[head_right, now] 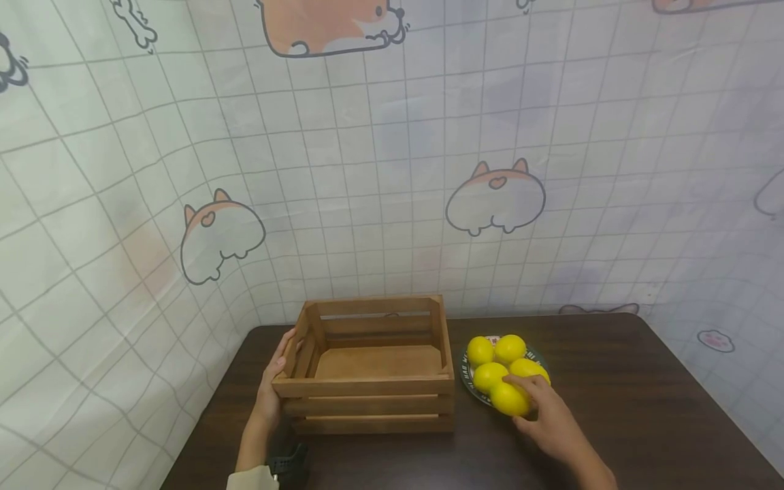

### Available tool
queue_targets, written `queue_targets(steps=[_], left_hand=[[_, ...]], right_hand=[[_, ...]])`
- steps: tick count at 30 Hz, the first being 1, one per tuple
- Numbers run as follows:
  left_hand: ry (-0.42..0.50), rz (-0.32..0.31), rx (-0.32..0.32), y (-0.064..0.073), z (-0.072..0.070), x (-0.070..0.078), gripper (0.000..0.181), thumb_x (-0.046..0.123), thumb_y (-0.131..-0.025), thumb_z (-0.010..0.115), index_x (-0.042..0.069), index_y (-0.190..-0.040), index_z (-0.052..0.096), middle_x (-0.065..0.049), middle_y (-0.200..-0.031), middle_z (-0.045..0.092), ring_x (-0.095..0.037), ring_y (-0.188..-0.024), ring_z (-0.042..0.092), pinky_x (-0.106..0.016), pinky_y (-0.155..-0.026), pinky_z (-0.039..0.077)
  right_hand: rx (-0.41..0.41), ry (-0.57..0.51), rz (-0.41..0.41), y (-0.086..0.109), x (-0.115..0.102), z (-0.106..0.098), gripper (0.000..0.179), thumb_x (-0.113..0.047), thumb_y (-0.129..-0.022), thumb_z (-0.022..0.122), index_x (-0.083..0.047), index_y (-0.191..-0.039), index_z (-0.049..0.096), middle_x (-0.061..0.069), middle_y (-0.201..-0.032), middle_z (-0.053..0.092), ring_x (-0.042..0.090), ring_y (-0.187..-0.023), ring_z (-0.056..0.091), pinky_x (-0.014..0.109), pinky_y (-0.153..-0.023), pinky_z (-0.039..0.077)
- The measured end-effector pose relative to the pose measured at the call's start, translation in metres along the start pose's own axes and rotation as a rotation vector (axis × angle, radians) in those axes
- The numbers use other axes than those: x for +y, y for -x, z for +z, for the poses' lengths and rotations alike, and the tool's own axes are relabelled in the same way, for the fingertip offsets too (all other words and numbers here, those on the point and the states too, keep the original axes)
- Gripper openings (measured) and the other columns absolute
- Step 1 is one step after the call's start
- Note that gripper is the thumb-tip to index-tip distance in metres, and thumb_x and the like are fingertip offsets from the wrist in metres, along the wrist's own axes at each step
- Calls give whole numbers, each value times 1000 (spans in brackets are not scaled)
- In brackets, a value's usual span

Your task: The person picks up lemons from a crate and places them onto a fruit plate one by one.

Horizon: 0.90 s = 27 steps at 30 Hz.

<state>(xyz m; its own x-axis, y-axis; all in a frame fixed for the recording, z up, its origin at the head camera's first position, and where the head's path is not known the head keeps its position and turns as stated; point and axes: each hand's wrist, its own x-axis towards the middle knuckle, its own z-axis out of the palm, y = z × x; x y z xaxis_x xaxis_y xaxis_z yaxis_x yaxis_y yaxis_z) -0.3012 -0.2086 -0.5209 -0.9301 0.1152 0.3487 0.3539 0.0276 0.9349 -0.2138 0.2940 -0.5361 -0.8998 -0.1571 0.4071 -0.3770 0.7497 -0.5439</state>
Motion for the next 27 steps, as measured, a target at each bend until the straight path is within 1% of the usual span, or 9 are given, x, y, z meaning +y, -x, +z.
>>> queue_targets(steps=[3,5,7,10,13,15,23,27], left_hand=[[18,3,-4,0,0,0,57,28,-105,27,25,-162,31,-3,-172,19,-27,-158,10,-63,-123,3],[25,6,-7,0,-1,0,57,28,-105,27,24,-162,30,-1,-171,19,-27,-158,11,-62,-123,5],[33,6,-10,0,-1,-1,57,28,-105,27,24,-162,30,-1,-171,20,-28,-157,12,-62,-123,6],[39,4,-12,0,0,-1,57,28,-105,27,24,-162,29,-1,-171,20,-28,-157,13,-62,-123,7],[36,3,-13,0,1,-1,57,27,-105,26,24,-162,29,-1,-171,19,-28,-157,12,-61,-123,7],[43,4,-17,0,1,-1,57,27,-105,26,24,-162,29,-1,-171,19,-29,-157,12,-61,-123,8],[59,-14,-22,1,0,-1,57,27,-105,25,26,-162,27,0,-171,19,-29,-155,17,-56,-121,14],[70,-10,-34,0,-1,-1,57,27,-106,24,26,-162,27,-2,-171,20,-30,-154,20,-52,-120,17]], right_hand=[[2,14,1,0,0,-1,69,4,-71,87,-15,-134,64,11,-123,60,10,-97,52,23,-69,48],[3,20,6,0,1,-1,70,6,-71,85,-15,-134,65,12,-122,59,18,-100,53,23,-69,48],[2,35,17,0,1,-1,69,8,-72,83,-15,-134,65,14,-123,57,27,-103,53,27,-71,49],[-3,50,32,0,2,-1,67,8,-74,82,-15,-135,65,19,-124,55,39,-108,51,43,-78,52],[-1,58,37,0,3,-1,65,6,-75,81,-14,-134,65,22,-126,53,47,-111,47,60,-82,48],[6,60,35,0,3,0,64,5,-75,81,-14,-134,65,23,-126,52,49,-112,46,67,-83,46],[15,60,41,-1,-1,0,60,3,-77,82,-14,-133,67,25,-126,53,49,-111,46,65,-81,47],[14,60,54,-1,-1,-1,59,2,-78,81,-14,-133,67,24,-126,53,49,-111,46,66,-81,48]])
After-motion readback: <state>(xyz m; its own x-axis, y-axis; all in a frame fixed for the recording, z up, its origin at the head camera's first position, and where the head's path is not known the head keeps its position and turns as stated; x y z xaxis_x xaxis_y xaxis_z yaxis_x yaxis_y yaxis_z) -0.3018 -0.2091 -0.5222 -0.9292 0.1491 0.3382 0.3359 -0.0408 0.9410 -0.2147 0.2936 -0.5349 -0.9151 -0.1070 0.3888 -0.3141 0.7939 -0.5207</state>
